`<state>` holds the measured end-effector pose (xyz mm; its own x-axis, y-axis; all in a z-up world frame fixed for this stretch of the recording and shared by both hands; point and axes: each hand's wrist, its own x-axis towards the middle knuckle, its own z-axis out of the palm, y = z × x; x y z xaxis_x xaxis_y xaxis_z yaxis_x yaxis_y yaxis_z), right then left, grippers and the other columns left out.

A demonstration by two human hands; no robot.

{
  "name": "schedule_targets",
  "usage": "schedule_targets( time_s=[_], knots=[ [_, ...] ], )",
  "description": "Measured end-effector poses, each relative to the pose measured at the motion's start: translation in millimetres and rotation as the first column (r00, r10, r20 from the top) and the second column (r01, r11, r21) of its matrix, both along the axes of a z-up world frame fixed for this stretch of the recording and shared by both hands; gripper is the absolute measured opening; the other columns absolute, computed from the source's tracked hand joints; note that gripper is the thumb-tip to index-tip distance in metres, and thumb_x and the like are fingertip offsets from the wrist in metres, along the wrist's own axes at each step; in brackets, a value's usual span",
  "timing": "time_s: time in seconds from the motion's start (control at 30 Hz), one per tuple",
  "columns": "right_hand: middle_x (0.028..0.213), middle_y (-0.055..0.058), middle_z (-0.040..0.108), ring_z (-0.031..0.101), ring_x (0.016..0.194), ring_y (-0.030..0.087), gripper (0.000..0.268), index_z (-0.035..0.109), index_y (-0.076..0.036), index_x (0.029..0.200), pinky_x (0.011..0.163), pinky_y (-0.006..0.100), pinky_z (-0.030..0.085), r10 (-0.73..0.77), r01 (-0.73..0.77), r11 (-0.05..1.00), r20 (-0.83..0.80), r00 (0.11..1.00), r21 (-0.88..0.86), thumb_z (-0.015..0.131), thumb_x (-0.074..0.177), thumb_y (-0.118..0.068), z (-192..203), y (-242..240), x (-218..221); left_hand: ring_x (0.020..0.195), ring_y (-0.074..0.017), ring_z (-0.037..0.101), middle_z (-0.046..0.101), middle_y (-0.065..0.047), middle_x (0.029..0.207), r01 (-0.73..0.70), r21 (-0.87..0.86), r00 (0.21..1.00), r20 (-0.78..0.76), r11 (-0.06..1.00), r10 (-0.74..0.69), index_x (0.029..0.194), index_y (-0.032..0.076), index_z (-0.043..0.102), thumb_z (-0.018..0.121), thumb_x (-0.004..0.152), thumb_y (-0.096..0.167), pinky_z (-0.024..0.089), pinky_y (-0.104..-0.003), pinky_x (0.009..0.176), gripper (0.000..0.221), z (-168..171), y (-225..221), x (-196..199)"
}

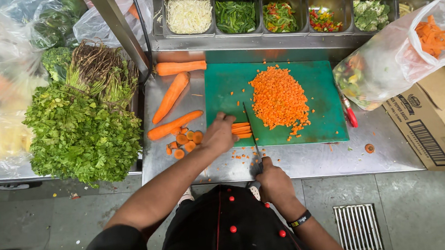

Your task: The person chops carrots into small pieces using a knife on a green cutting board, handling several carrot pieces and moving them into a pile on the board.

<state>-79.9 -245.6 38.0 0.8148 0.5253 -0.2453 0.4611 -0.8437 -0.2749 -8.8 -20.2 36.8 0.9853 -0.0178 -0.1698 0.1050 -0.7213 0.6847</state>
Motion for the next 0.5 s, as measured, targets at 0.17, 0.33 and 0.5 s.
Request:
schedule_targets(
  time_s=[0.17, 0.33, 0.5],
  knots=[
    [0.116, 0.020, 0.054, 0.068, 0.083, 0.040, 0.036, 0.079, -0.010, 0.075, 0.070, 0.049, 0.060, -0.036, 0.035, 0.999, -0.044, 0.998, -0.023, 0.084, 0.043, 0.003, 4, -3, 5, 0.124, -0.0392, 0.054, 0.053, -0.021, 0.132, 0.084, 0.113, 0.987, 0.127, 0.990, -0.098, 0.129, 0.001, 0.060, 0.090, 0.067, 0.017, 0.048, -0.042, 0.102, 0.070, 0, 8, -5],
    [0.118, 0.021, 0.054, 0.069, 0.084, 0.040, 0.025, 0.077, -0.008, 0.069, 0.070, 0.049, 0.060, 0.007, -0.007, 1.000, 0.002, 1.000, -0.014, 0.082, 0.047, 0.002, 8, -2, 7, 0.121, -0.0339, 0.058, 0.063, -0.013, 0.123, 0.276, 0.156, 0.920, 0.244, 0.948, -0.308, 0.112, 0.005, 0.069, 0.087, 0.070, 0.019, 0.048, -0.043, 0.104, 0.048, -8, 11, 7],
    [0.100, 0.026, 0.067, 0.070, 0.087, 0.043, 0.050, 0.061, 0.000, 0.109, 0.072, 0.051, 0.059, -0.238, 0.239, 0.971, -0.080, 0.968, 0.003, 0.081, 0.063, -0.003, 37, 18, 22, 0.116, -0.0337, 0.058, 0.064, -0.013, 0.112, 0.282, 0.102, 0.938, 0.180, 0.954, -0.297, 0.100, 0.004, 0.071, 0.087, 0.067, 0.018, 0.050, -0.043, 0.096, 0.039, -5, 12, 18]
  ],
)
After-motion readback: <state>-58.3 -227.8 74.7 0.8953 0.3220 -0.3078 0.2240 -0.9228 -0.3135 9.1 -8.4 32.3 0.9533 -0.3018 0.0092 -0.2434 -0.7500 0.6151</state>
